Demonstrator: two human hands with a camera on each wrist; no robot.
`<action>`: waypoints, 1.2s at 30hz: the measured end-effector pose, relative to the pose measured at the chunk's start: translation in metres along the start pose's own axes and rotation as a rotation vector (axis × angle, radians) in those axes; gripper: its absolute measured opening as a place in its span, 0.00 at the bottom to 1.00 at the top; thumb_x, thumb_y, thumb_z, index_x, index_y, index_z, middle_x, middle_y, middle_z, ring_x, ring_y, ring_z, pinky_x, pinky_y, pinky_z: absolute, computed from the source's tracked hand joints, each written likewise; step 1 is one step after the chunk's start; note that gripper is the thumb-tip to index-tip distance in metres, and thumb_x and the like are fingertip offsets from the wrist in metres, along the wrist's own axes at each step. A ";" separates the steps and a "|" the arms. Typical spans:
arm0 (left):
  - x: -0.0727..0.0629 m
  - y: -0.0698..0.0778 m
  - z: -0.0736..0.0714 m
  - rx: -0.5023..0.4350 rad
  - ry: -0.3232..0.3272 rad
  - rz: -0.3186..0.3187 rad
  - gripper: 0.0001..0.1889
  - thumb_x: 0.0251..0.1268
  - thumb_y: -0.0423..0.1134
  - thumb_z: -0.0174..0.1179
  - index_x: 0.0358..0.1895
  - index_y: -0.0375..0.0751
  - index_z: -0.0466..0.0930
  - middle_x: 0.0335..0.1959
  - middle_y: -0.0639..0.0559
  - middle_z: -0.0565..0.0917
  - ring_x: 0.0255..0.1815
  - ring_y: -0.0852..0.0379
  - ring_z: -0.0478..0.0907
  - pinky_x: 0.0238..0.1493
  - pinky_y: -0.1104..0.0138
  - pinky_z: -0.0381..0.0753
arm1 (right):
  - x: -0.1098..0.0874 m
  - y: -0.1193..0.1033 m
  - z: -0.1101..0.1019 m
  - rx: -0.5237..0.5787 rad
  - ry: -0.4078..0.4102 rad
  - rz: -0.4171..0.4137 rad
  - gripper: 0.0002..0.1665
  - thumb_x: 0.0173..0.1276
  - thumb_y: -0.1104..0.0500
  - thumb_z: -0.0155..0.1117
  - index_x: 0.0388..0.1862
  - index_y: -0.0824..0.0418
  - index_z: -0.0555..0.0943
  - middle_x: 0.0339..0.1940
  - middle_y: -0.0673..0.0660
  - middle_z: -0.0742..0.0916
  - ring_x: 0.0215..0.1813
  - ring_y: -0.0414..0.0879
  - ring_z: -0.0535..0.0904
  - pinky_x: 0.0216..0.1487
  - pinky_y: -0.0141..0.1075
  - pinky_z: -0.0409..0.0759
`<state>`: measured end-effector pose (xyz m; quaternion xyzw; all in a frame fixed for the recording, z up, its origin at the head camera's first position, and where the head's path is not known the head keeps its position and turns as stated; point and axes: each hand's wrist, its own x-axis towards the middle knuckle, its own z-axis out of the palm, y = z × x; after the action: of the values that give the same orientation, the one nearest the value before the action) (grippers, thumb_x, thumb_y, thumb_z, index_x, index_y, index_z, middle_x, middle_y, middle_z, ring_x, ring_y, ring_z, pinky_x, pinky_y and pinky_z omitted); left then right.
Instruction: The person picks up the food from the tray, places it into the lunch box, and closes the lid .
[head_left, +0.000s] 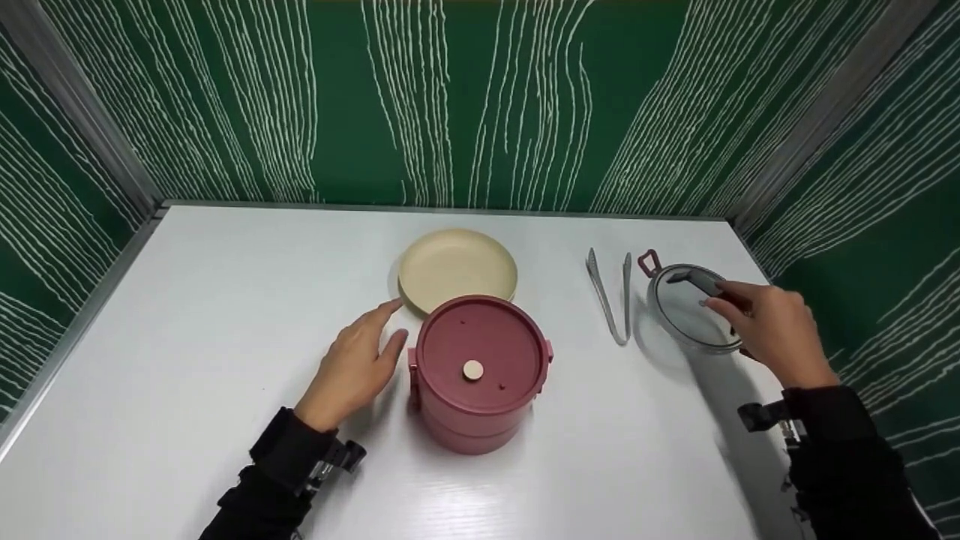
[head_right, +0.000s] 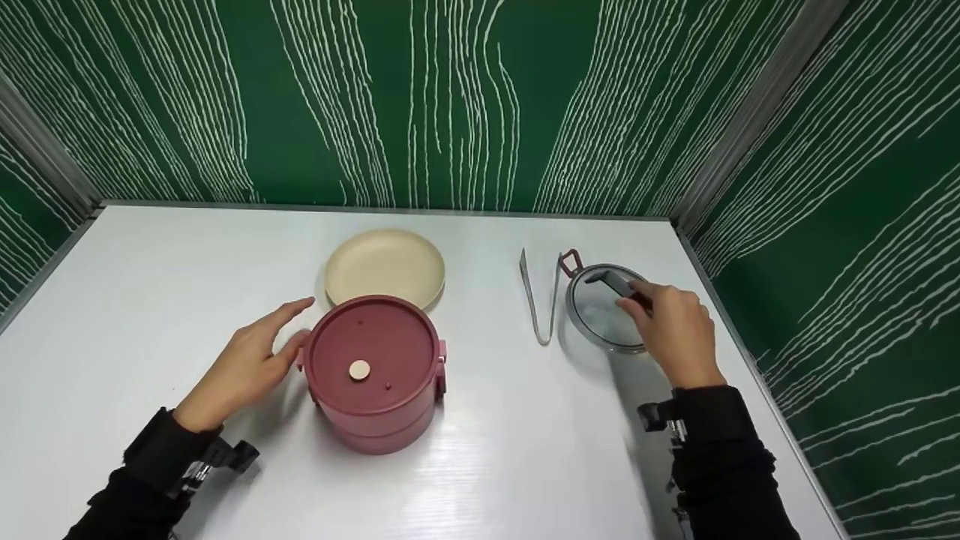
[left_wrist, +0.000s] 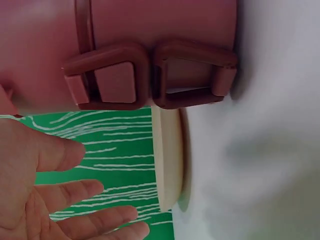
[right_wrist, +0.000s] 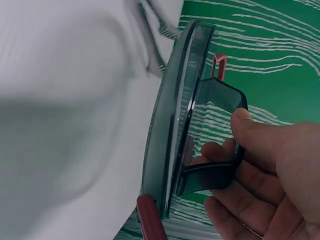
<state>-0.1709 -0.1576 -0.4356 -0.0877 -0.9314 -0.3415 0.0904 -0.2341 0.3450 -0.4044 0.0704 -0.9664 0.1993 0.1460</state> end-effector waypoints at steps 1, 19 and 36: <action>0.000 0.001 -0.001 -0.009 0.014 0.010 0.23 0.69 0.45 0.47 0.66 0.50 0.64 0.62 0.49 0.72 0.64 0.52 0.66 0.64 0.56 0.65 | 0.000 -0.004 -0.001 0.006 -0.004 -0.001 0.26 0.62 0.43 0.60 0.53 0.57 0.80 0.33 0.60 0.86 0.24 0.45 0.72 0.16 0.34 0.63; -0.006 0.024 -0.014 -0.133 0.147 0.178 0.24 0.69 0.49 0.46 0.67 0.52 0.63 0.64 0.58 0.69 0.66 0.60 0.64 0.65 0.61 0.65 | -0.007 -0.078 -0.016 0.063 0.039 -0.199 0.22 0.62 0.44 0.60 0.54 0.49 0.80 0.42 0.53 0.86 0.13 0.38 0.67 0.15 0.27 0.66; -0.015 0.051 -0.023 -0.180 0.210 0.290 0.24 0.67 0.49 0.51 0.65 0.53 0.66 0.62 0.60 0.71 0.64 0.64 0.66 0.63 0.63 0.67 | -0.014 -0.140 -0.023 0.107 0.025 -0.419 0.19 0.61 0.50 0.63 0.52 0.49 0.81 0.40 0.44 0.86 0.23 0.32 0.70 0.18 0.22 0.64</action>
<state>-0.1426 -0.1359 -0.3899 -0.1924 -0.8602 -0.4143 0.2268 -0.1875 0.2280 -0.3372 0.2749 -0.9169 0.2164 0.1921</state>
